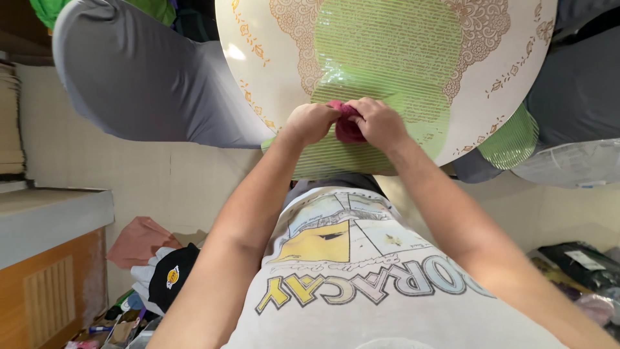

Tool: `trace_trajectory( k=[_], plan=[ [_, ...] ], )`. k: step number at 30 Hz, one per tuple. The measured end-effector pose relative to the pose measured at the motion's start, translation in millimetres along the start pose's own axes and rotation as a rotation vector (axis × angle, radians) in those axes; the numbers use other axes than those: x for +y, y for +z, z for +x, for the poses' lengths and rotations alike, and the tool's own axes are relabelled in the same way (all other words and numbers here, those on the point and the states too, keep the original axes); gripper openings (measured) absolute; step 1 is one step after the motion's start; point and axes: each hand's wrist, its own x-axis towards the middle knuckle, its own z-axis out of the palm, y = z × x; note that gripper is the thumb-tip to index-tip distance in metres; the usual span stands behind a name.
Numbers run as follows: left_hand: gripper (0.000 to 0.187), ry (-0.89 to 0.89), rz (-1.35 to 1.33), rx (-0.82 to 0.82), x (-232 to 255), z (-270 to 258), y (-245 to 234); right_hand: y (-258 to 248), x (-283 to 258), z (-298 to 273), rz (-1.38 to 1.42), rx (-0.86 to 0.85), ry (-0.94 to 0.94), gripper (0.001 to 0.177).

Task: Cleaning a table and placemats using a cloth.

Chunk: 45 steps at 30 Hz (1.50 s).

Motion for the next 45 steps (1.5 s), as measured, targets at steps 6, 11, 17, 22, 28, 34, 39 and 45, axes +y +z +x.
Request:
trace_trajectory(
  k=[6,11,17,22,28,34,39,45],
  plan=[
    [0.024,0.042,-0.057,0.050,11.3,-4.5,-5.2,-7.6,21.2,-2.3,-0.293,-0.050,-0.128,0.026],
    [0.030,0.098,-0.057,0.071,18.1,-5.8,-4.3,-14.8,50.5,-7.9,-0.445,-0.014,-0.137,0.032],
    [0.026,0.111,-0.052,0.044,19.0,-9.2,-13.0,-34.3,81.5,-8.9,-0.467,-0.106,0.092,0.027],
    [0.032,0.112,-0.468,0.108,-23.7,-33.5,-41.0,-63.7,164.1,-47.0,-0.042,0.085,0.410,0.025],
    [0.030,-0.281,-1.199,0.116,-70.6,-14.5,-14.8,-59.4,170.0,-83.6,0.921,0.584,0.514,0.032],
    [0.074,-0.296,-0.195,0.360,-44.3,9.9,69.9,-47.1,86.9,-74.2,1.426,0.731,0.570,0.042],
    [0.138,-0.559,0.002,0.032,23.0,-17.7,64.8,30.0,68.0,-69.7,0.929,0.571,0.511,0.032],
    [0.152,-0.367,0.094,-0.209,-1.9,-33.8,81.1,69.8,-8.6,-61.7,-0.079,0.140,0.085,0.023]
  ],
)
